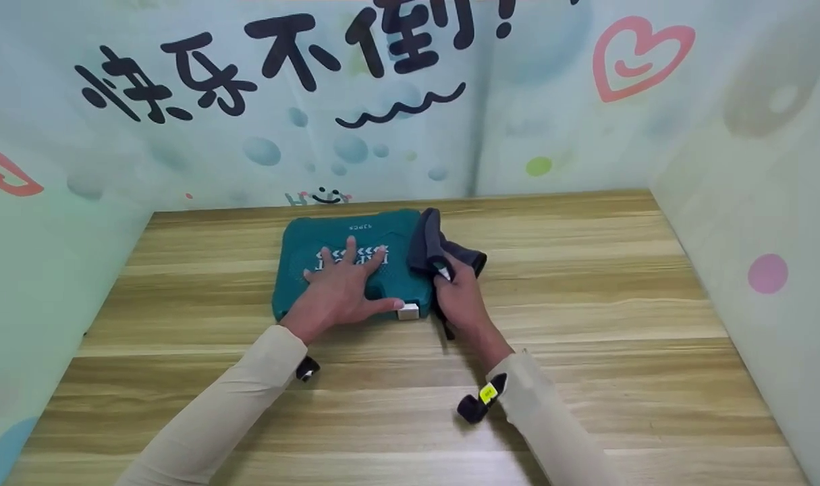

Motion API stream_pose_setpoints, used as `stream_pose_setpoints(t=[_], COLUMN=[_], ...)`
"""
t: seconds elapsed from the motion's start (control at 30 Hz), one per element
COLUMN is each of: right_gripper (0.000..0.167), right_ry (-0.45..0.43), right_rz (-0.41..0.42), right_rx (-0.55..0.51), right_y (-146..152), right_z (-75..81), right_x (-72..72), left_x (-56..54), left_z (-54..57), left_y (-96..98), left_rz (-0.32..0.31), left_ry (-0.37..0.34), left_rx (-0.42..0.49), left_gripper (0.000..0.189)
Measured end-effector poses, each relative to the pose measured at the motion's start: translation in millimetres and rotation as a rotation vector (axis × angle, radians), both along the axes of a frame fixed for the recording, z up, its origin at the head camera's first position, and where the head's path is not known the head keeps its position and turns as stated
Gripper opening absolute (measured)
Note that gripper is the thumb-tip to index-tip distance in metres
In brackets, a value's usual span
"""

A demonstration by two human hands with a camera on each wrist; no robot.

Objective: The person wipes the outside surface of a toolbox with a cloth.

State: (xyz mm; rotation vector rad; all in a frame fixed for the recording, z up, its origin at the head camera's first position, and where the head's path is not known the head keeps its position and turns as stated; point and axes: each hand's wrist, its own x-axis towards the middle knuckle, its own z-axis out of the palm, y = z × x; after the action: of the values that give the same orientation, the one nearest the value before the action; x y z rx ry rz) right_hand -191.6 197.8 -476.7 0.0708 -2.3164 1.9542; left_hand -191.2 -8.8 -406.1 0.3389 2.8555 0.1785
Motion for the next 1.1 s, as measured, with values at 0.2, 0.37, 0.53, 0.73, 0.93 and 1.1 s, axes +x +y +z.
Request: stream_pose_setpoints(t=[0.2,0.37,0.53,0.73,0.93,1.1], right_gripper=[0.012,0.015,0.02,0.02,0.019,0.02], right_ry=[-0.04,-0.038,-0.041,-0.04,-0.036,-0.037], right_rz=[0.021,-0.012,-0.046,-0.054,-0.052,-0.063], right_rx=[-0.047,-0.066,-0.062,-0.02,0.038,-0.002], right_y=[3,1,-2,-2,-1,-4], right_z=[0.9,1.4,0.6,0.7,0.1,2.0], right_x=[27.3,43.9,54.8,64.3,70.1,70.4], left_x=[-0.7,-2.2,-3.9,-5.4,-5.3,-5.4], left_z=[-0.2,0.8,0.2,-0.8,-0.8,-1.4], left_y=[-0.6,-1.6,-3.6,-3.0,-1.3,-1.4], left_rz=[0.015,0.018,0.025,0.026,0.032,0.02], left_ry=[0.006,0.003,0.015,0.02,0.01,0.006], left_rx=[0.008,-0.005,-0.015,0.01,0.007,0.013], left_gripper=[0.105,0.105,0.104,0.104,0.104,0.104])
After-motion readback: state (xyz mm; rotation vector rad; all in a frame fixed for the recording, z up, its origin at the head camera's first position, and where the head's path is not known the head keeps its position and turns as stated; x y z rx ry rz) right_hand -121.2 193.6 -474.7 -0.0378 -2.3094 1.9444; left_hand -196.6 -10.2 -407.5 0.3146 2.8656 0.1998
